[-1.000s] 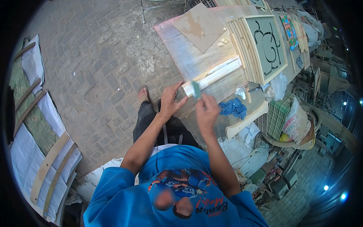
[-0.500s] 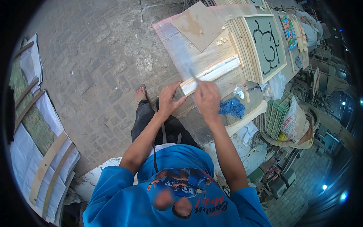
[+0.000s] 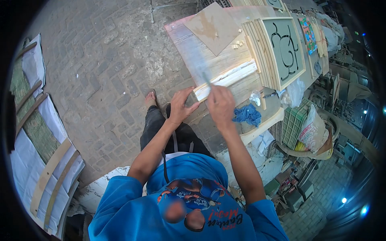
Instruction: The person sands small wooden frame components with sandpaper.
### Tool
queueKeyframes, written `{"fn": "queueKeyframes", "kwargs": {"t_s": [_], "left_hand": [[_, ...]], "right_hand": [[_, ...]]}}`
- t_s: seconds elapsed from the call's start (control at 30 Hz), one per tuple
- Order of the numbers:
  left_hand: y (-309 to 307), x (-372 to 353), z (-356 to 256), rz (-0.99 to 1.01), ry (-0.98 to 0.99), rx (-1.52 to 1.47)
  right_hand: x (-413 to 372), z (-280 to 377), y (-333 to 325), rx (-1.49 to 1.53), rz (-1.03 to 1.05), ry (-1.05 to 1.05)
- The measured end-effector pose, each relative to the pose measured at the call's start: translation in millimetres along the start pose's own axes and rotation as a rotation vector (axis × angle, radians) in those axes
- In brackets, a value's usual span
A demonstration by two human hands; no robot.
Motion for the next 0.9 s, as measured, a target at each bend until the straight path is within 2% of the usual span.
{"fn": "queueKeyframes", "kwargs": {"t_s": [0.13,0.23,0.27,0.33,0.47,0.53,0.63,0.7,0.77,0.9], "left_hand": [[3,-1,4,-0.005,0.006,0.025],[1,-2,4,-0.017,0.004,0.013],[0,-1,4,-0.021,0.003,0.015],[0,0,1,-0.001,0.008,0.009],[0,1,2,0.007,0.009,0.015],[0,-1,3,-0.012,0.027,0.006],[1,-3,6,-0.018,0.039,0.030],[0,0,4,-0.006,0.038,0.020],[-2,2,2,0.006,0.034,0.012],[-2,1,2,0.019,0.022,0.022]], "right_hand": [[-9,39,3,0.144,0.076,0.029],[-3,25,-5,0.099,-0.043,0.030],[2,16,-6,0.102,-0.041,0.027],[15,-13,-10,-0.075,-0.078,0.111],[19,-21,-3,-0.113,-0.045,0.056],[9,5,4,-0.043,0.027,-0.084],[-1,35,6,0.125,0.120,-0.090],[2,33,5,0.169,0.115,-0.065],[12,8,-6,0.112,-0.053,0.012],[18,-33,-17,-0.059,-0.105,0.068]]}}
Point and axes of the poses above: each hand's wrist, its own x-axis towards the middle knuckle, its own y-axis out of the palm, z = x × y, the point moved 7 cm from there along x, towards the middle knuckle, and after that the axes turned 13 degrees about -z, right-handed, at the moved point
